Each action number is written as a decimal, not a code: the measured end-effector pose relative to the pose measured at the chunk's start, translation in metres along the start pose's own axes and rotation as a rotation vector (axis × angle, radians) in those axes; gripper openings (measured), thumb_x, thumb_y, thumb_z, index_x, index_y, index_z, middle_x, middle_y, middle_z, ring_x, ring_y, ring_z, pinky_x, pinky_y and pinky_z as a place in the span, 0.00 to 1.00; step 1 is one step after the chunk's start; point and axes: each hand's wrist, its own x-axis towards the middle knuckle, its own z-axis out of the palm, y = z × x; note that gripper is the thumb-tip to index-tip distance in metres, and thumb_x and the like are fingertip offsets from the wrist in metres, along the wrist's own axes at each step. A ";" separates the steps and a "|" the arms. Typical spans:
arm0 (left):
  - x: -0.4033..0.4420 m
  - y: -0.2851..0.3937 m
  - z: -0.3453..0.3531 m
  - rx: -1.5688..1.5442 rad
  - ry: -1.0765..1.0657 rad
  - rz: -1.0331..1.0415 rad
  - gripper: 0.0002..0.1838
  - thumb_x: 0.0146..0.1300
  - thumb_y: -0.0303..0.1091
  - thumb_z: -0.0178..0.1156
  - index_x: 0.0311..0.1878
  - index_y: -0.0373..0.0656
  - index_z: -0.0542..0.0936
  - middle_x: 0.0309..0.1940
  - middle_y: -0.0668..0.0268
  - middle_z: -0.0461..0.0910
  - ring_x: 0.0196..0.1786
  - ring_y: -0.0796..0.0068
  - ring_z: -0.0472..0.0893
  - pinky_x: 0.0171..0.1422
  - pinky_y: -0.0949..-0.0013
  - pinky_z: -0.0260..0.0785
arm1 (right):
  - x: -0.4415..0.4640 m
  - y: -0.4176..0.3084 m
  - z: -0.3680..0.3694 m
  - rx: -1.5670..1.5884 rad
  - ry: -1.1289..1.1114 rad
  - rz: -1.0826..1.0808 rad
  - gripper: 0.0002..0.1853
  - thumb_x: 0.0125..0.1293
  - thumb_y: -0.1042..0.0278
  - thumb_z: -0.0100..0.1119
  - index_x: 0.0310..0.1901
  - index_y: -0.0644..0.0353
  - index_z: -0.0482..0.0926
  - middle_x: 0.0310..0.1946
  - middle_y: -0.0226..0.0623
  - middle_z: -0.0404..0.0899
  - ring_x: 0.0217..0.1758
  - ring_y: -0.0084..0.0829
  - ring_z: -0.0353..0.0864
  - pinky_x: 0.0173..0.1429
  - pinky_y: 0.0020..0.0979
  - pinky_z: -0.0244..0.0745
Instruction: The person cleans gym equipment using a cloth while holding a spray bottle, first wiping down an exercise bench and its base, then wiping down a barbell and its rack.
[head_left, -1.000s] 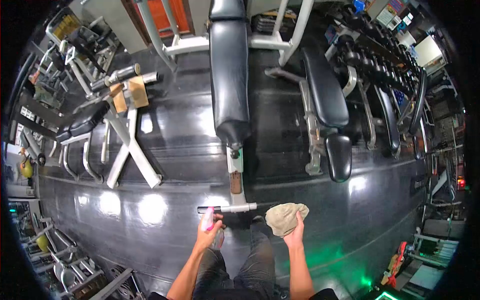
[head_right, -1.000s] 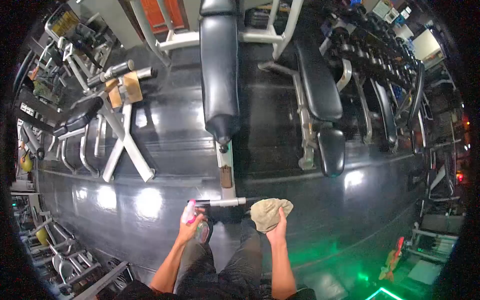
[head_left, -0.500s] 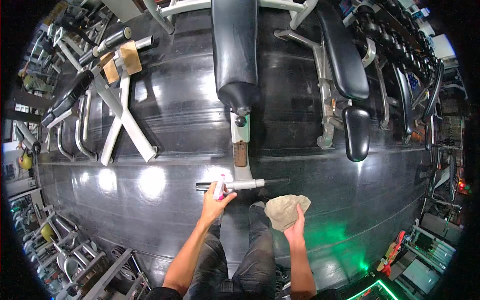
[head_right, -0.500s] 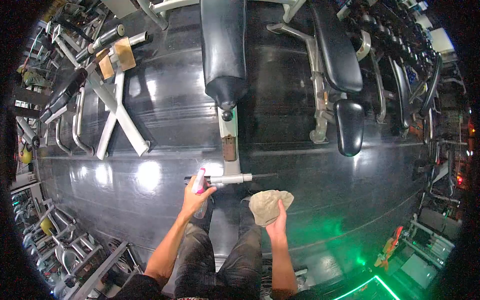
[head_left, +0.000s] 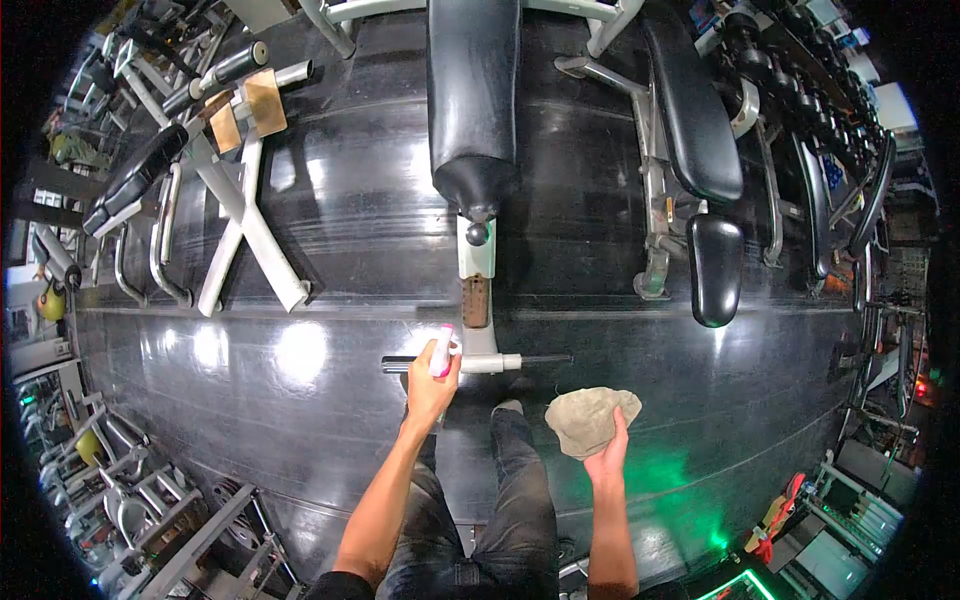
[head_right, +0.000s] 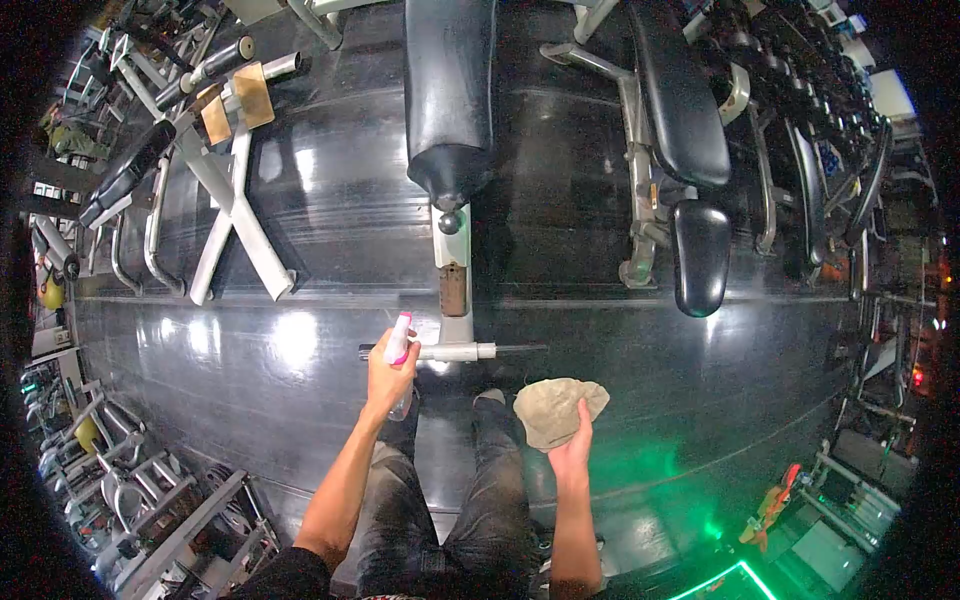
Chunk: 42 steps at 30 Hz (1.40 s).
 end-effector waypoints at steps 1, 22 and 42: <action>-0.001 0.000 0.001 -0.028 -0.016 -0.035 0.08 0.58 0.29 0.60 0.40 0.40 0.77 0.21 0.62 0.75 0.24 0.76 0.73 0.32 0.69 0.67 | -0.002 -0.002 0.004 -0.002 0.030 0.014 0.26 0.67 0.48 0.50 0.60 0.55 0.67 0.58 0.38 0.72 0.61 0.40 0.71 0.64 0.44 0.67; -0.079 -0.037 0.009 0.081 -0.040 -0.173 0.09 0.57 0.30 0.61 0.40 0.40 0.78 0.25 0.59 0.79 0.27 0.72 0.77 0.36 0.67 0.70 | 0.007 -0.013 -0.005 0.036 0.020 0.051 0.24 0.67 0.50 0.51 0.59 0.55 0.69 0.57 0.38 0.73 0.60 0.40 0.72 0.63 0.45 0.68; -0.179 -0.068 -0.044 0.082 0.025 -0.333 0.08 0.57 0.31 0.61 0.38 0.39 0.78 0.33 0.54 0.82 0.39 0.57 0.83 0.43 0.61 0.73 | 0.004 -0.015 -0.005 -0.084 -0.116 0.124 0.23 0.66 0.51 0.52 0.58 0.54 0.70 0.56 0.36 0.74 0.59 0.38 0.73 0.62 0.44 0.69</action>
